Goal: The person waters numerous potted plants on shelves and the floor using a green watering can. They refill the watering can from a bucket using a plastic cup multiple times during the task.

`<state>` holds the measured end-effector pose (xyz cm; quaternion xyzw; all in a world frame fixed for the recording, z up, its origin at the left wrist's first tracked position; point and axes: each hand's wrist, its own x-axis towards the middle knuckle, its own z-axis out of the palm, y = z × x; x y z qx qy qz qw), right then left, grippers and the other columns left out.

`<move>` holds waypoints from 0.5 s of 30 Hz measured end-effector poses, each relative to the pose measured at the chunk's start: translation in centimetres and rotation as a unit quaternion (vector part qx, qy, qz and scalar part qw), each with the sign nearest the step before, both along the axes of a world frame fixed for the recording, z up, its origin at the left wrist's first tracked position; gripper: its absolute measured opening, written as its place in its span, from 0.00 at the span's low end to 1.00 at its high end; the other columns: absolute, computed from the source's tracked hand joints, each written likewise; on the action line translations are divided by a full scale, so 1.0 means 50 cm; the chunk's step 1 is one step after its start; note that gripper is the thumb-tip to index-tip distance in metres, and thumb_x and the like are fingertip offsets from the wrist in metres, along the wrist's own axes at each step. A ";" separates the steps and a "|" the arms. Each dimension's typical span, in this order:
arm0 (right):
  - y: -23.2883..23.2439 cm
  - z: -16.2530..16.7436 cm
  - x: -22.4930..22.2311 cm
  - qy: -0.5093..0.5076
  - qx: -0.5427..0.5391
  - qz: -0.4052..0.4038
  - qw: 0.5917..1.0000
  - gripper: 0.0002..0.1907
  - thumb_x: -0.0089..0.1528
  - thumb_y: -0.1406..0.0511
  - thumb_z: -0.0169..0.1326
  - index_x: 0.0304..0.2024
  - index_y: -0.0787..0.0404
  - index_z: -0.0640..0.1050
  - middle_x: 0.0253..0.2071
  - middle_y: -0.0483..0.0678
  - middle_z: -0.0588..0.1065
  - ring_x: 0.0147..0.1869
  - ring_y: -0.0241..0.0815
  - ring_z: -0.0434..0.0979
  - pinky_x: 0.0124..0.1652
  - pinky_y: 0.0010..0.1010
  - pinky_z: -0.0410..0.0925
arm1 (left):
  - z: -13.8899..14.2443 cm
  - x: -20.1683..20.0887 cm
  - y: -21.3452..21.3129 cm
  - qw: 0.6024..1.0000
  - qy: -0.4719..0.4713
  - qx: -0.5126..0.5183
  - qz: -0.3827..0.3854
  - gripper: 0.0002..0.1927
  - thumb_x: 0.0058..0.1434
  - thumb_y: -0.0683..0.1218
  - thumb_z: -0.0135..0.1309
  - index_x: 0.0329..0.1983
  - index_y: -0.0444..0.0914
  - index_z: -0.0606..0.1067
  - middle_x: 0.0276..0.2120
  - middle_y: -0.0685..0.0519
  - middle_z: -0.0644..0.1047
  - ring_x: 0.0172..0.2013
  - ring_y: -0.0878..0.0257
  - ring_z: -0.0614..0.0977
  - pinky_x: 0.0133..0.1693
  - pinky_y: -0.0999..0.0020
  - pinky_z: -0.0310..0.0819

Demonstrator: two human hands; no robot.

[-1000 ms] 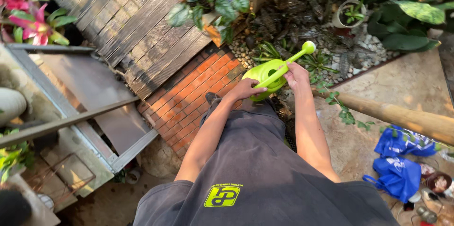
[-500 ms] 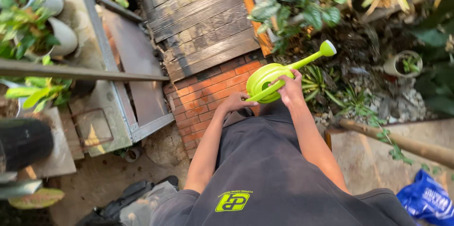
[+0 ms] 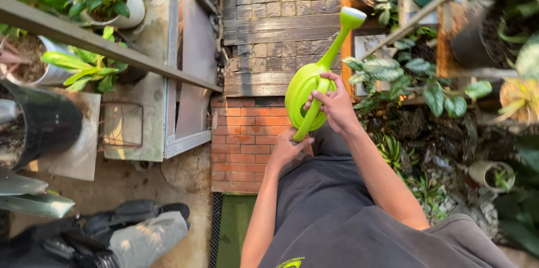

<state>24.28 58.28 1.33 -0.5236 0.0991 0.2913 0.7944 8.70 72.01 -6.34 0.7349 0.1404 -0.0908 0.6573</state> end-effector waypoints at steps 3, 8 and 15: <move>0.077 -0.001 0.122 -0.009 0.017 0.035 0.999 0.27 0.65 0.75 0.53 0.63 0.57 0.60 0.34 0.52 0.75 0.35 0.44 0.80 0.38 0.37 0.77 | -0.002 0.116 0.037 0.998 -0.027 0.027 0.045 0.13 0.60 0.49 0.63 0.44 0.37 0.81 0.40 0.47 0.82 0.44 0.56 0.84 0.46 0.63 0.77; 0.172 0.003 0.332 0.010 0.021 0.077 0.997 0.26 0.65 0.75 0.52 0.64 0.58 0.62 0.34 0.52 0.76 0.34 0.43 0.80 0.37 0.36 0.77 | 0.022 0.325 0.108 0.992 -0.030 0.113 0.048 0.13 0.62 0.50 0.62 0.45 0.38 0.81 0.42 0.44 0.81 0.45 0.49 0.83 0.47 0.59 0.76; 0.264 0.042 0.716 0.032 0.002 0.125 0.992 0.27 0.65 0.73 0.51 0.64 0.56 0.61 0.34 0.51 0.76 0.34 0.43 0.81 0.36 0.34 0.76 | 0.079 0.675 0.219 0.994 0.050 0.094 0.010 0.13 0.62 0.50 0.64 0.40 0.36 0.81 0.37 0.44 0.81 0.40 0.52 0.83 0.44 0.60 0.75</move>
